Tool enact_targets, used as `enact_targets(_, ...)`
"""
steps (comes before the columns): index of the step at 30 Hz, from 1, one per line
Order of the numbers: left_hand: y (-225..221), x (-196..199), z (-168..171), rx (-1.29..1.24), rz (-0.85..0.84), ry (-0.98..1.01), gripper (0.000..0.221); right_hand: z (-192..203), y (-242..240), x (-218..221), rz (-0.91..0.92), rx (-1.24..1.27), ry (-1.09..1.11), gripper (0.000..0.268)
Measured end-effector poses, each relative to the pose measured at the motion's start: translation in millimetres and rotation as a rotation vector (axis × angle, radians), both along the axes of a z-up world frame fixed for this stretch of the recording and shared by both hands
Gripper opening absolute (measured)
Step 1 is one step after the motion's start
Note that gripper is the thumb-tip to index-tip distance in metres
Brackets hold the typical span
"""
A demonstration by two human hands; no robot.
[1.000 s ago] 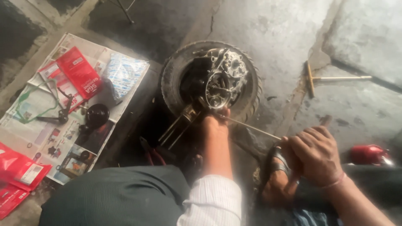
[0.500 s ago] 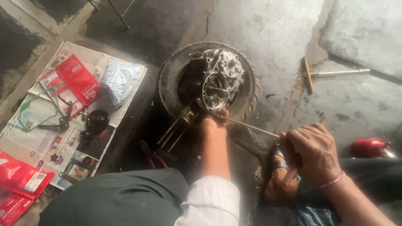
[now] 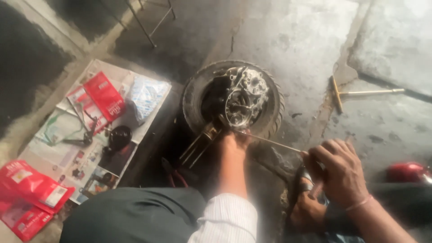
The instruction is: A person is using a T-handle wrench and other tools to work on a motorcycle engine component on a tire stand.
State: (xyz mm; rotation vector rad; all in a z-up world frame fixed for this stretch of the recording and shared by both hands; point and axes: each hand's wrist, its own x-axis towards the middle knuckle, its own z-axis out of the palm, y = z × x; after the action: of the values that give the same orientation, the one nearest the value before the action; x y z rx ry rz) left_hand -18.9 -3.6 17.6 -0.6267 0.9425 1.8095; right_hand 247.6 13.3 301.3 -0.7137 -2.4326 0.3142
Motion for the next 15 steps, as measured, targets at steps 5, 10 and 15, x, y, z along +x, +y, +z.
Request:
enact_targets(5, -16.6, 26.4, -38.6, -0.11, -0.022, 0.066, 0.046, -3.8, -1.3, 2.5, 0.062, 0.231, 0.074, 0.015)
enact_targets(10, -19.8, 96.8, 72.8, -0.178, -0.202, 0.197, 0.058, -34.9, 8.3, 9.0, 0.003, 0.123, 0.017, 0.03)
enact_targets(15, -3.3, 178.4, 114.4, 0.74, -0.352, -0.324, 0.084, -8.0, 1.3, 0.1, 0.036, 0.049, 0.091, 0.005)
